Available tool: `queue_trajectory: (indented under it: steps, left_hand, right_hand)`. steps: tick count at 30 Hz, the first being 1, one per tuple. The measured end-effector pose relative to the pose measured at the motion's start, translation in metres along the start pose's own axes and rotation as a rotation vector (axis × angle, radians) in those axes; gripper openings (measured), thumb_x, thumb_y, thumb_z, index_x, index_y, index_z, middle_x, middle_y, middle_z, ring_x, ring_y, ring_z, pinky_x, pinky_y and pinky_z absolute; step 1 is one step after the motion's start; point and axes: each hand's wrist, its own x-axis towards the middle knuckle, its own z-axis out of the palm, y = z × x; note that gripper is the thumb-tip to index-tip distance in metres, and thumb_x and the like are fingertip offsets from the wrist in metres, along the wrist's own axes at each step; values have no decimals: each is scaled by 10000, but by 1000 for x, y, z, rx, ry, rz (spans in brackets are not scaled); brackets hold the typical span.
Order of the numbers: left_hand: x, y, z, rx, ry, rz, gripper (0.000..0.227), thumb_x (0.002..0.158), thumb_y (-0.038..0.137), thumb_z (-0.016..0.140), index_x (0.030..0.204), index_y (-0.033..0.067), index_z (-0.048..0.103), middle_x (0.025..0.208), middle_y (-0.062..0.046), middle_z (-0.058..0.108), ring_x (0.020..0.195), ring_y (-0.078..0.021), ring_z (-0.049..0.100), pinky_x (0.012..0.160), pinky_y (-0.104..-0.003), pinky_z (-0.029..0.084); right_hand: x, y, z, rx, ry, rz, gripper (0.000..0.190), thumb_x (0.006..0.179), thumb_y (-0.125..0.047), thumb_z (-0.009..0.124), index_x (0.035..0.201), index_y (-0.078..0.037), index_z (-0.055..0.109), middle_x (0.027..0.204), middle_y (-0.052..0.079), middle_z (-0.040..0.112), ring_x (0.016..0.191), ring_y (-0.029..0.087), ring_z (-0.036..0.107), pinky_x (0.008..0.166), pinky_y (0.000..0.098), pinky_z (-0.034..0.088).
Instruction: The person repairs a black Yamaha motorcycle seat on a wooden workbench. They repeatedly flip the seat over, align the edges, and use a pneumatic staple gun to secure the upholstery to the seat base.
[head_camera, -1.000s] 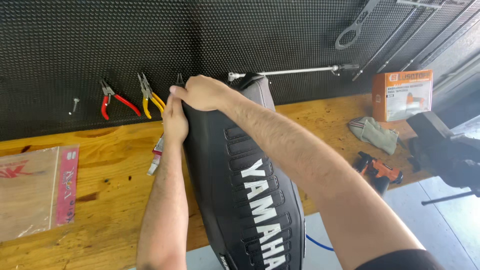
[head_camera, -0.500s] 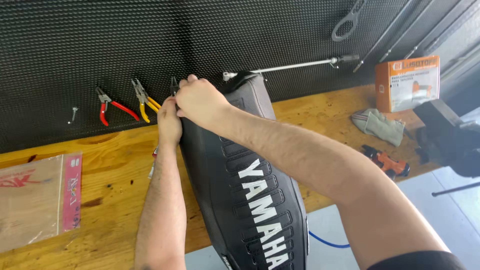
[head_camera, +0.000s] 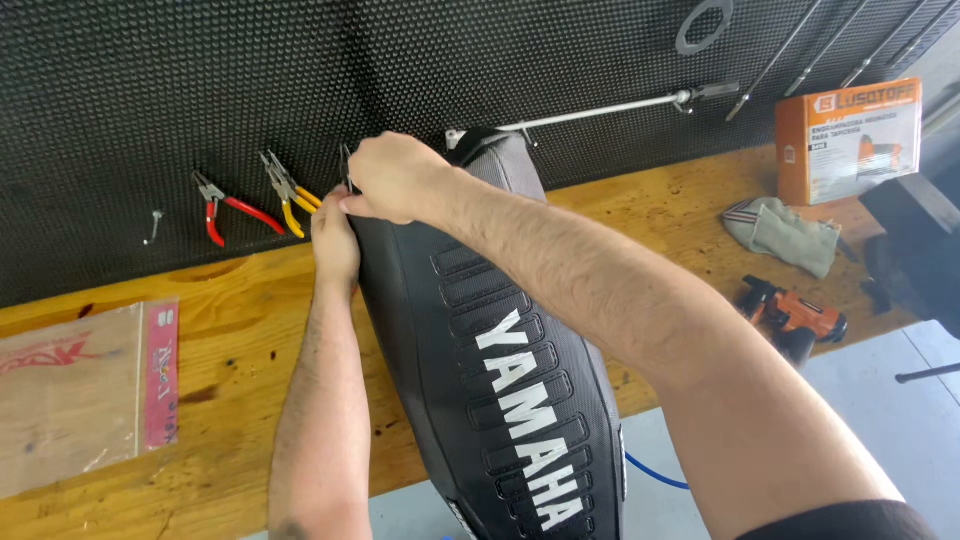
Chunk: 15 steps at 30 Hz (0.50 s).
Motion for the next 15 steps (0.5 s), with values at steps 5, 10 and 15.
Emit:
queue_trajectory:
  steps: [5,10,15]
  left_hand:
    - [-16,26,3,-76,21,8,383,1002,401,498,879,116,723,841,-93,641,881,-243,604,803,-393,485]
    - [-30,45,0,-131,74,-56,309,948,411,549,828,149,661,805,-32,581,822,-180,548,759,-320,441]
    - [6,3,-2,-37,142,-244,670,851,687,688,1221,130,654,1103,-150,634,1030,-258,640,792,-407,529]
  right_hand:
    - [-8,-8,-17,-16,-80,9,565,956,-569,572,718,-94,765,678,151,707,743,371,751,694,462,626]
    - [-89,-6,-56,192,245,41,489,1025,-471,497,1246,-78,688,1170,132,728,1154,335,659,1030,505,478]
    - [-209,32,-21,675,730,554,344,1110,-253,467,1361,-65,609,1321,149,671,1288,359,592,1103,489,487]
